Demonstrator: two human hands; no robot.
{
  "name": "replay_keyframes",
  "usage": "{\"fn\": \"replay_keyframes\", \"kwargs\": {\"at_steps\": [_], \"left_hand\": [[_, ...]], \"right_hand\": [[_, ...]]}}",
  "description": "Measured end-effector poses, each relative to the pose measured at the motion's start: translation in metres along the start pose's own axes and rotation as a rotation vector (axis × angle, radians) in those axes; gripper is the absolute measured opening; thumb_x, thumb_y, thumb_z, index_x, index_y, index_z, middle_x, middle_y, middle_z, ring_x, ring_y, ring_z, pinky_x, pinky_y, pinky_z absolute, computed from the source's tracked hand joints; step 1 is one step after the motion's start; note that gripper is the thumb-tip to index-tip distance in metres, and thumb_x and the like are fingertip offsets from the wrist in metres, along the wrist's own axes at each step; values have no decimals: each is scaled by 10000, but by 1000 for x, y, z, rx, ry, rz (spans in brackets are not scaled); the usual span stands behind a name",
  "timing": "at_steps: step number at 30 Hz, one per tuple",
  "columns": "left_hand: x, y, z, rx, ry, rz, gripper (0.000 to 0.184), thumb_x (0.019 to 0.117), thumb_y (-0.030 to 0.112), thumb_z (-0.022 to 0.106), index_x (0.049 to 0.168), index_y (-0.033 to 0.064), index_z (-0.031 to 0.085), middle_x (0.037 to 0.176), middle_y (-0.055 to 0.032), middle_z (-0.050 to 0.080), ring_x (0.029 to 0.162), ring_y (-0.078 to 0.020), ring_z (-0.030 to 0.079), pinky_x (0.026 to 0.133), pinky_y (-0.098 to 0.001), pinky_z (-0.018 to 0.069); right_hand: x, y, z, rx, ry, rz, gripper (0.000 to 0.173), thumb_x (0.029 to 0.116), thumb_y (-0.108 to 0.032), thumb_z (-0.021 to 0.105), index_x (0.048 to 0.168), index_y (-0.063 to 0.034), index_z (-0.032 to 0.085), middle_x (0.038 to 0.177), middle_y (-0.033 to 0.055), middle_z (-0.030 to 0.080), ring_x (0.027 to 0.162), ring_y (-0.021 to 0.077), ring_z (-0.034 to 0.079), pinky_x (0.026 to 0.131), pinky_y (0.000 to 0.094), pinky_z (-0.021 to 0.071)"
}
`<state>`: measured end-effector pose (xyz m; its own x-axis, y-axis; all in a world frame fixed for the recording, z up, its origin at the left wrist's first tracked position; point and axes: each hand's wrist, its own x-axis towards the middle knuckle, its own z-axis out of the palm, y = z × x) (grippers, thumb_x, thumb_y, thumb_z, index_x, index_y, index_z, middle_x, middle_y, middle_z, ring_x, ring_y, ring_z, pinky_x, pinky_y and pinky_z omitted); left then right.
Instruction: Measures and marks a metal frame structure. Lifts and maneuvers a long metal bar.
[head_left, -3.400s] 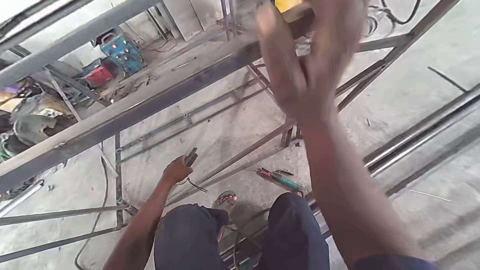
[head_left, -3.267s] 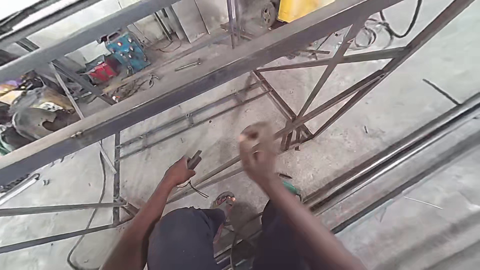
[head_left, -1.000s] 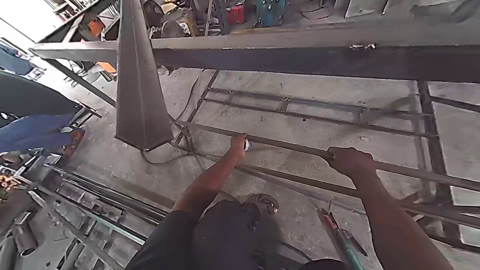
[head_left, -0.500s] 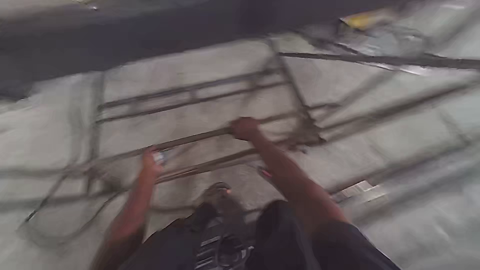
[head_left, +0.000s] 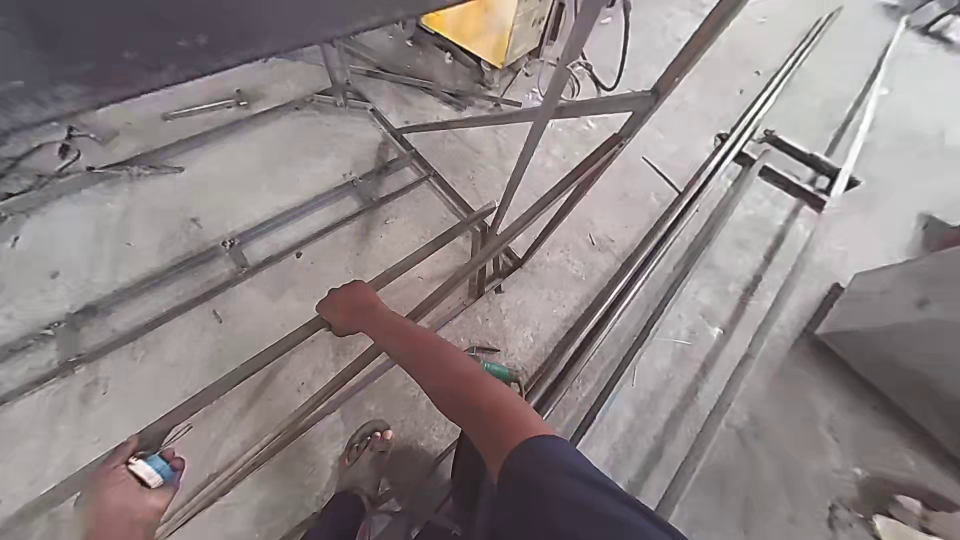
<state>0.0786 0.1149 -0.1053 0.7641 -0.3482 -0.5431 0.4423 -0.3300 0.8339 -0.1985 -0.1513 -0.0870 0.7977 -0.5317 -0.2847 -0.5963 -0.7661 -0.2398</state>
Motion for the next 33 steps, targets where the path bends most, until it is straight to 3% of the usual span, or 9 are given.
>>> {"fn": "replay_keyframes", "kwargs": {"at_steps": [6, 10, 17, 21, 24, 25, 28, 30, 33], "left_hand": [[15, -15, -9, -168, -67, -21, 269, 1069, 437, 469, 1025, 184, 550, 754, 27, 584, 549, -82, 552, 493, -257, 498], [17, -23, -12, -285, -154, -21, 307, 1091, 463, 398, 1021, 196, 532, 698, 34, 571, 535, -74, 559, 496, -244, 512], [14, -34, -11, -506, -256, 6, 492, 1097, 508, 247, 916, 189, 574, 629, 40, 570, 498, -79, 553, 467, -250, 503], [17, -32, -14, -512, -280, 6, 469, 1081, 507, 298, 909, 187, 594, 647, 28, 590, 505, -92, 558, 482, -267, 511], [13, -35, -8, -447, -337, 3, 416, 1080, 505, 342, 971, 203, 607, 712, 34, 637, 565, -81, 613, 503, -256, 545], [9, -37, -13, -440, -352, 6, 384, 1080, 482, 365, 1013, 203, 620, 761, 37, 652, 615, -78, 629, 533, -251, 551], [-1, -28, -19, -386, -182, 19, 329, 1046, 478, 510, 1087, 174, 631, 796, 5, 643, 630, -96, 611, 551, -276, 541], [7, -22, -13, -284, -45, 44, 434, 1019, 481, 590, 1237, 108, 630, 973, -86, 679, 762, -180, 637, 658, -368, 556], [8, -11, -4, -214, 25, 48, 511, 1006, 409, 654, 1329, 16, 596, 1194, -201, 672, 1038, -311, 654, 890, -510, 548]], "right_hand": [[0, 1, 0, -33, 57, -27, 322, 860, -511, 700, 936, -199, 710, 892, 46, 702, 843, 283, 686, 614, 551, 528], [-5, 1, -3, -32, 45, -23, 398, 843, -572, 710, 1025, -218, 709, 935, 32, 708, 871, 268, 692, 640, 546, 542], [-20, -6, 5, 21, 108, 9, 362, 888, -468, 695, 1159, -229, 711, 1098, 15, 692, 1018, 238, 648, 861, 520, 504], [-18, -9, 11, 20, 157, 32, 384, 866, -455, 717, 1180, -235, 705, 1105, 16, 683, 1044, 233, 630, 897, 510, 487], [-32, -7, 15, 7, 249, 87, 514, 819, -491, 739, 1255, -221, 702, 1217, 86, 695, 1151, 312, 631, 993, 598, 473], [-37, -12, 17, 34, 252, 98, 600, 825, -504, 738, 1341, -205, 672, 1317, 124, 661, 1246, 342, 588, 1075, 609, 416], [-28, -31, 7, 18, 123, 91, 704, 883, -546, 701, 1417, -98, 599, 1445, 211, 569, 1379, 416, 489, 1156, 654, 318], [-16, -33, 0, -79, 77, 83, 702, 886, -561, 694, 1341, -33, 611, 1361, 244, 611, 1309, 452, 540, 1104, 692, 349], [-11, -29, -3, -150, 65, 117, 617, 882, -619, 670, 1134, -56, 667, 1141, 205, 695, 1136, 406, 643, 969, 653, 438]]}}
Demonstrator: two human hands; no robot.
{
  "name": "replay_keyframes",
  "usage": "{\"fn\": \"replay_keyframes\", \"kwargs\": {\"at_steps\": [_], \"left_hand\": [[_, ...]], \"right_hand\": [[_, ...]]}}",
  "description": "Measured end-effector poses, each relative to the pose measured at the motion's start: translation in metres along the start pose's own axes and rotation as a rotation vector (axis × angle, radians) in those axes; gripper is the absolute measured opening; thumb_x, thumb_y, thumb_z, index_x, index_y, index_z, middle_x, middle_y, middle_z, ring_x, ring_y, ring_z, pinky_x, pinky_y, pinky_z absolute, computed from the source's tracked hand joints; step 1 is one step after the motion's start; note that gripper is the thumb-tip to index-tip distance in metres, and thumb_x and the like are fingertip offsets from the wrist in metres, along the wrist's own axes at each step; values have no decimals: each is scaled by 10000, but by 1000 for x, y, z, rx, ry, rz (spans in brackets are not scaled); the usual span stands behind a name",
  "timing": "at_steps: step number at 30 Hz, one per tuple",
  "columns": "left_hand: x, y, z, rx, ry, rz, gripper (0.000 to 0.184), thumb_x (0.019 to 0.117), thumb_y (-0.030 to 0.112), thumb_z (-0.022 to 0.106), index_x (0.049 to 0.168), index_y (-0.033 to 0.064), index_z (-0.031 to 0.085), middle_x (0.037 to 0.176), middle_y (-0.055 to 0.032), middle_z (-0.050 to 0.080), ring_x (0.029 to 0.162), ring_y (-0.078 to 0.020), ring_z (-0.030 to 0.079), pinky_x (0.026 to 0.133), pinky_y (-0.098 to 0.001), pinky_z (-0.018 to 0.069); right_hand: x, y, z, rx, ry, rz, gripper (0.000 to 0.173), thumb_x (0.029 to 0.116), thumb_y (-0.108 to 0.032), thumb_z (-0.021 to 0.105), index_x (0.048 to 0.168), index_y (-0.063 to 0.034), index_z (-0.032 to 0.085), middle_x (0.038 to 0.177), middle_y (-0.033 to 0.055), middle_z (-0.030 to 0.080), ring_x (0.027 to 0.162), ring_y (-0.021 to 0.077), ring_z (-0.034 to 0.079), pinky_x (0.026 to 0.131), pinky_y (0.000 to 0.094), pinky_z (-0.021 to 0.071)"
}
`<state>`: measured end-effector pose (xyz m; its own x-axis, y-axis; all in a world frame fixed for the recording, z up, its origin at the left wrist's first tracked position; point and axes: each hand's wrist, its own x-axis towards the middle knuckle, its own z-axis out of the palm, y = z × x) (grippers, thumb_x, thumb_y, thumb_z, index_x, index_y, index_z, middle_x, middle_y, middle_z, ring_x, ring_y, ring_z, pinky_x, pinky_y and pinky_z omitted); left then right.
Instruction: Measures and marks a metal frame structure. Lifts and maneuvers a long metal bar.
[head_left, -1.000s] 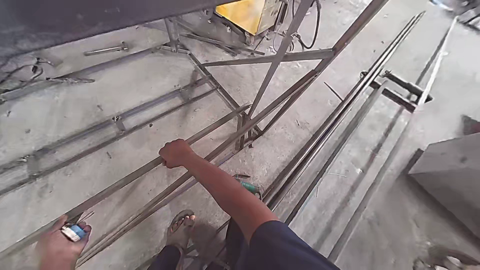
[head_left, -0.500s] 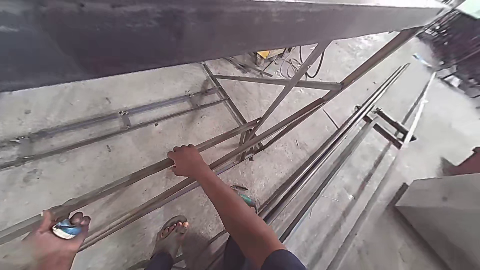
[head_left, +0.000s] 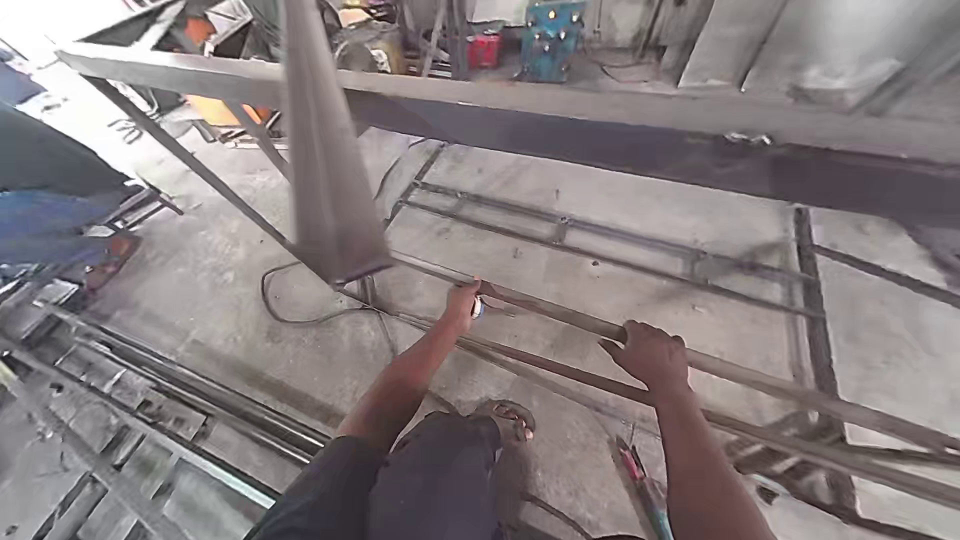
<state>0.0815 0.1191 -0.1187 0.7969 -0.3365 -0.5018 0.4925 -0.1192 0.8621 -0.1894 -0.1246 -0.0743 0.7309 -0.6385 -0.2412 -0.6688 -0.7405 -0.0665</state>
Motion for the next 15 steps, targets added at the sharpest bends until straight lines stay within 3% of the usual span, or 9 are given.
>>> {"fn": "replay_keyframes", "kwargs": {"at_steps": [1, 3, 5, 11, 15], "left_hand": [[-1, 3, 2, 1, 11, 16, 482, 997, 365, 679, 1304, 0, 605, 1164, -204, 683, 1020, -307, 660, 893, -504, 546], [-2, 8, 4, -26, 49, 61, 368, 982, 262, 706, 1195, -31, 639, 988, -179, 731, 841, -252, 698, 790, -430, 572], [1, 10, 6, -79, 64, 72, 320, 967, 177, 717, 1155, -67, 628, 926, -188, 731, 773, -254, 731, 761, -413, 622], [9, 8, 10, -47, 142, 29, 340, 905, 217, 772, 1095, -40, 653, 902, -183, 708, 765, -271, 695, 740, -454, 592], [9, 9, 8, -69, 125, 38, 360, 903, 183, 770, 1146, -46, 637, 967, -205, 708, 835, -294, 704, 789, -474, 591]], "right_hand": [[3, -1, -4, -15, -53, 23, 615, 896, -652, 637, 1098, -72, 673, 1108, 197, 707, 1107, 396, 660, 941, 651, 456], [13, -3, -11, -56, -179, 56, 644, 905, -716, 575, 1051, -98, 683, 1066, 197, 717, 1056, 403, 687, 839, 654, 512], [27, 0, -11, -58, -272, 54, 662, 888, -752, 568, 985, -109, 691, 997, 192, 715, 986, 397, 698, 757, 649, 529], [47, 11, -3, 0, -362, 6, 664, 844, -746, 650, 911, -87, 690, 883, 179, 692, 880, 386, 683, 712, 647, 511], [44, 9, -5, -29, -347, 12, 618, 889, -706, 631, 935, -93, 695, 900, 187, 697, 897, 390, 686, 719, 651, 511]]}}
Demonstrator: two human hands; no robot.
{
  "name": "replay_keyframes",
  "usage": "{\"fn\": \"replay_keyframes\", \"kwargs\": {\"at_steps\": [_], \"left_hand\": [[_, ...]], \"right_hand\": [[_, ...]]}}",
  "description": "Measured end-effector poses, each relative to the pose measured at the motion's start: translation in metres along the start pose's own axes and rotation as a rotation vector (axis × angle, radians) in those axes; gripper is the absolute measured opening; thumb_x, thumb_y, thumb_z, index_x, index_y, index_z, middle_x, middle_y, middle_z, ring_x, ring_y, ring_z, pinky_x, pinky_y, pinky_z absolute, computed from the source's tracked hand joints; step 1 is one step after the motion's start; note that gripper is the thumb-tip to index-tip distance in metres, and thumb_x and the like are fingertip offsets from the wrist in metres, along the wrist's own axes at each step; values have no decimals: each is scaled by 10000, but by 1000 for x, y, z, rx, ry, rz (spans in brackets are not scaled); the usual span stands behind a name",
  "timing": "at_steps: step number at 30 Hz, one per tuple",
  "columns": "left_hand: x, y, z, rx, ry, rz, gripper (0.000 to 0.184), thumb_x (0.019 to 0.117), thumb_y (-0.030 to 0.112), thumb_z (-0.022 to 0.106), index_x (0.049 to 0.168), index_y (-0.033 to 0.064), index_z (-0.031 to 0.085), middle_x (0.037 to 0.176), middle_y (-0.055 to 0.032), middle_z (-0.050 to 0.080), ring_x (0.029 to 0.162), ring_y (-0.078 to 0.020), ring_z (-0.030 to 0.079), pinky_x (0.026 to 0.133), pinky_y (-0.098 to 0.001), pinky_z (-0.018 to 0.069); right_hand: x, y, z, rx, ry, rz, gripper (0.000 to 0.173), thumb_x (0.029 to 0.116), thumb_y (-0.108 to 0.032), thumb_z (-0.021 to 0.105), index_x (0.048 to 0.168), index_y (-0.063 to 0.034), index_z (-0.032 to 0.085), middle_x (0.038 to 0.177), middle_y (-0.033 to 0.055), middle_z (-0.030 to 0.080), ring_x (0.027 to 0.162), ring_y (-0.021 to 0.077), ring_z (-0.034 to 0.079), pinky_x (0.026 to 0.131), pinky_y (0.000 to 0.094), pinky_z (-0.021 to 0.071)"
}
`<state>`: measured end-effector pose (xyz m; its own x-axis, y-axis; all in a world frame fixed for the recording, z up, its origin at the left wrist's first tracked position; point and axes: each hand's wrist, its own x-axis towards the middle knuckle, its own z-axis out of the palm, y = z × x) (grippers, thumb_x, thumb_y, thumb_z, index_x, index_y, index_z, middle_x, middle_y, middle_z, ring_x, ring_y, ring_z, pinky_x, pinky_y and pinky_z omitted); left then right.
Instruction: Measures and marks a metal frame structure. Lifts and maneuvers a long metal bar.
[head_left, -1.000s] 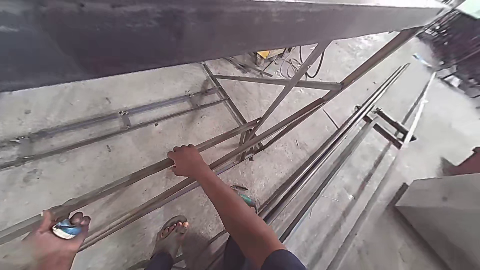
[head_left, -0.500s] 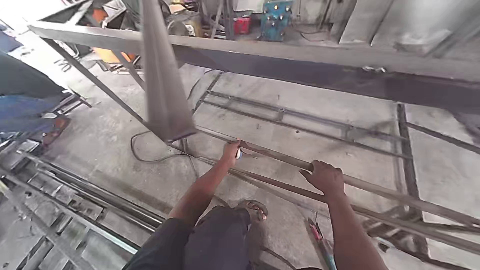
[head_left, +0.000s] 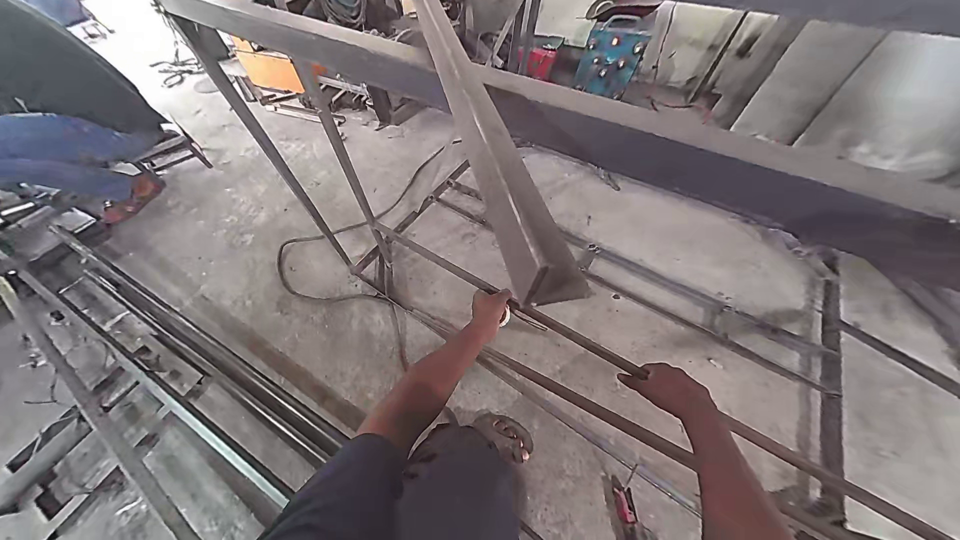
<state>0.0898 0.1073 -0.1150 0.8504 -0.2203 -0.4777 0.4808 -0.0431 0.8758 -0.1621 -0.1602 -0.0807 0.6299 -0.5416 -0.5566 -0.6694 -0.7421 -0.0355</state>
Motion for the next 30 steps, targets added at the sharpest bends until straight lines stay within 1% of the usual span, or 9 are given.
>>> {"fn": "replay_keyframes", "kwargs": {"at_steps": [4, 9, 12, 14, 17, 20, 23, 27, 30], "left_hand": [[-2, -3, -4, -54, -54, 43, 359, 949, 138, 723, 1230, -50, 601, 1045, -222, 700, 887, -301, 712, 827, -473, 606], [-5, -5, -5, 60, -102, 41, 409, 973, 234, 721, 1281, -6, 599, 1034, -183, 705, 846, -259, 690, 793, -440, 588], [-3, -11, -18, 129, -142, 77, 389, 1001, 303, 674, 1276, 35, 615, 971, -115, 725, 747, -164, 663, 679, -353, 566], [-5, -14, -15, 152, -208, 85, 324, 1012, 269, 647, 1234, 33, 644, 994, -89, 716, 814, -152, 668, 740, -362, 576], [-9, -14, -4, 168, -235, 92, 225, 1059, 265, 555, 1156, 71, 616, 893, -22, 686, 719, -106, 652, 632, -293, 565], [7, -19, -10, 201, -193, 94, 276, 1050, 334, 562, 1203, 107, 597, 917, -22, 689, 688, -118, 640, 579, -311, 540], [6, -19, -13, 252, -190, 105, 236, 1057, 372, 537, 1148, 162, 594, 882, 17, 673, 605, -83, 589, 499, -270, 492], [-12, -14, -11, 246, -187, 75, 269, 1068, 392, 514, 1150, 152, 604, 922, 4, 669, 612, -94, 579, 503, -279, 483], [-9, -17, -14, 200, -191, 50, 302, 1070, 441, 490, 1119, 163, 598, 865, 13, 642, 593, -92, 568, 505, -281, 498]], "right_hand": [[-12, -8, 2, -24, 70, 48, 589, 918, -687, 594, 946, -106, 683, 927, 188, 703, 925, 396, 694, 717, 644, 520], [-23, -10, 0, -22, 124, 79, 585, 919, -671, 577, 1017, -106, 695, 1041, 195, 715, 1027, 416, 687, 782, 666, 521], [-34, -22, -2, 7, 119, 81, 605, 943, -617, 571, 1105, -48, 698, 1147, 244, 695, 1114, 460, 655, 858, 701, 498], [-40, -13, 7, 86, 159, 80, 533, 927, -571, 622, 1055, -63, 719, 1085, 215, 712, 1046, 436, 675, 824, 695, 505], [-35, 2, 21, 139, 235, 56, 431, 896, -525, 659, 1030, -120, 724, 1048, 145, 722, 991, 376, 693, 763, 661, 536], [-25, 4, 22, 158, 308, 5, 323, 859, -460, 685, 971, -159, 724, 970, 90, 725, 912, 326, 699, 685, 617, 539], [-22, 3, 24, 190, 335, -27, 260, 838, -420, 693, 955, -189, 720, 942, 52, 727, 883, 295, 700, 650, 597, 532], [-23, 6, 32, 215, 354, -56, 289, 850, -429, 714, 1043, -215, 729, 1010, 30, 738, 965, 271, 693, 813, 626, 512], [-29, 4, 31, 246, 362, -71, 268, 880, -413, 706, 1063, -219, 734, 1036, 29, 736, 1033, 267, 667, 948, 635, 459]]}}
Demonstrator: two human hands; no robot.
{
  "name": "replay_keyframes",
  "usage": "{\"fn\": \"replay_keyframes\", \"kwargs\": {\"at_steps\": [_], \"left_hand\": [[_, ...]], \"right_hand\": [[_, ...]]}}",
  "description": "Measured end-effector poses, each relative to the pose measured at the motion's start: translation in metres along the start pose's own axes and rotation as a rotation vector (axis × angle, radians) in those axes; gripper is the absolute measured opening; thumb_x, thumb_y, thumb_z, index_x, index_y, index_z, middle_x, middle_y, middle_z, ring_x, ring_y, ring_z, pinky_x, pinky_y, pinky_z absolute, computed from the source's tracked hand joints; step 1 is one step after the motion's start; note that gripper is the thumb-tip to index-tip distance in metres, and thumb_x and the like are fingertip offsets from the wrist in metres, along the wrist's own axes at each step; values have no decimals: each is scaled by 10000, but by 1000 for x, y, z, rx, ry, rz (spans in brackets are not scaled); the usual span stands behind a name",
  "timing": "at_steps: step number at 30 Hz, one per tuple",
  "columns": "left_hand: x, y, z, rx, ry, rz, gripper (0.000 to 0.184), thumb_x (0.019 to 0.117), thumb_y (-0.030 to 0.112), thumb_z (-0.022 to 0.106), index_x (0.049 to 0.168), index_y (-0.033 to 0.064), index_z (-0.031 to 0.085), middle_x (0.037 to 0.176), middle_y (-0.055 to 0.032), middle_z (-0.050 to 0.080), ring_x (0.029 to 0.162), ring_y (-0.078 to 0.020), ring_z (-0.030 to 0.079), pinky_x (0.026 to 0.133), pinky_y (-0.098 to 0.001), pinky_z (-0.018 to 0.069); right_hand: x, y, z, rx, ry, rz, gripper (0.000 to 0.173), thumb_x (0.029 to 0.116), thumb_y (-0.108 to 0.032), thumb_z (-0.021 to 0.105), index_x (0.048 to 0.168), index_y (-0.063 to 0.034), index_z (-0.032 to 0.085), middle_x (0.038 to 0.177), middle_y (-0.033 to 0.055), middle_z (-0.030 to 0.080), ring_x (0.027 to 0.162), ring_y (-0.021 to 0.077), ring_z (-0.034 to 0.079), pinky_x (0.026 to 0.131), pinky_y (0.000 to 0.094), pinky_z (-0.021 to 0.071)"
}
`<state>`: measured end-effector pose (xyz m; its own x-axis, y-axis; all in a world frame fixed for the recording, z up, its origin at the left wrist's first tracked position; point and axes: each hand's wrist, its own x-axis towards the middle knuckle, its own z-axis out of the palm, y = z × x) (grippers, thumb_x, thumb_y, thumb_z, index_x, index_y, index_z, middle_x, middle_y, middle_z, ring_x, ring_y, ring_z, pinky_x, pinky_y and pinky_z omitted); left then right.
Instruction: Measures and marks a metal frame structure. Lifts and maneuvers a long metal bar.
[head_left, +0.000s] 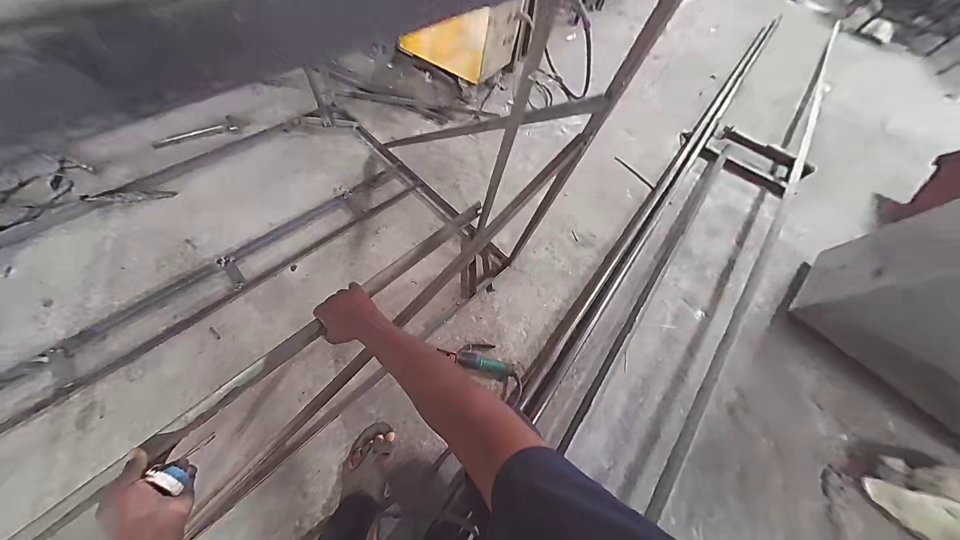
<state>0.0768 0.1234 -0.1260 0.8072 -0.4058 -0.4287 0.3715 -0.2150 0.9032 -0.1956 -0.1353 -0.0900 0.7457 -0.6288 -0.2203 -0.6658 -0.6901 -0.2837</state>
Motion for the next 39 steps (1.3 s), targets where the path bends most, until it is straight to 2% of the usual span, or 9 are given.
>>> {"fn": "replay_keyframes", "kwargs": {"at_steps": [3, 7, 9, 13, 20, 23, 26, 31, 39], "left_hand": [[3, -7, -3, -102, -35, 20, 285, 1091, 419, 448, 1083, 166, 580, 798, 23, 612, 554, -89, 545, 484, -275, 481], [5, -17, -7, -230, -98, -2, 256, 1103, 406, 410, 1047, 207, 561, 774, 57, 605, 543, -66, 549, 471, -248, 487], [4, -15, -8, -284, -133, -15, 314, 1110, 408, 363, 1038, 188, 575, 750, 44, 612, 520, -72, 548, 452, -250, 488], [0, -11, -5, -304, -156, -58, 459, 1100, 494, 305, 892, 197, 587, 614, 52, 563, 481, -84, 534, 459, -274, 494], [1, -7, 0, -241, -113, -81, 460, 1090, 538, 316, 929, 202, 584, 608, 56, 546, 468, -76, 518, 441, -261, 476], [9, -11, -2, -277, -134, -75, 480, 1090, 546, 313, 858, 206, 562, 574, 59, 522, 461, -73, 520, 443, -261, 481], [12, -12, -2, -258, -106, -61, 368, 1087, 515, 388, 917, 227, 542, 639, 74, 534, 479, -51, 513, 437, -230, 464], [20, -17, -5, -211, -39, -62, 306, 1044, 512, 517, 1032, 210, 561, 720, 48, 566, 512, -81, 525, 458, -271, 471], [24, -19, -7, -212, -54, -63, 235, 1038, 450, 527, 1050, 218, 563, 762, 47, 599, 538, -80, 559, 464, -262, 483]], "right_hand": [[-5, 0, 0, -11, -7, -5, 374, 873, -436, 702, 1186, -229, 706, 1136, 39, 710, 1125, 275, 629, 977, 613, 440], [-13, -1, 0, -16, 16, -10, 468, 858, -416, 714, 1290, -243, 663, 1190, 42, 679, 1138, 267, 603, 973, 551, 437], [-16, -3, -1, -17, 8, -4, 453, 871, -404, 713, 1291, -242, 656, 1195, 44, 672, 1145, 268, 598, 987, 541, 437], [-18, -4, -6, -47, -34, 7, 498, 888, -408, 712, 1350, -243, 622, 1260, 67, 649, 1194, 290, 581, 1025, 556, 422], [-20, -7, 4, -85, 24, 25, 457, 912, -433, 685, 1323, -239, 636, 1209, 57, 655, 1159, 264, 587, 1052, 534, 400], [-21, -7, 6, -85, 77, 26, 404, 918, -401, 687, 1286, -235, 657, 1178, 56, 663, 1143, 261, 594, 1055, 530, 407], [-21, -6, 8, -91, 99, 20, 378, 915, -402, 691, 1249, -226, 667, 1137, 51, 666, 1115, 257, 601, 1040, 520, 416], [-19, -7, 9, -120, 98, 21, 385, 913, -433, 685, 1242, -235, 669, 1121, 40, 664, 1091, 246, 602, 1019, 506, 426], [-22, -7, 10, -108, 108, 17, 378, 917, -435, 698, 1234, -232, 673, 1110, 41, 660, 1091, 242, 595, 1040, 504, 411]]}}
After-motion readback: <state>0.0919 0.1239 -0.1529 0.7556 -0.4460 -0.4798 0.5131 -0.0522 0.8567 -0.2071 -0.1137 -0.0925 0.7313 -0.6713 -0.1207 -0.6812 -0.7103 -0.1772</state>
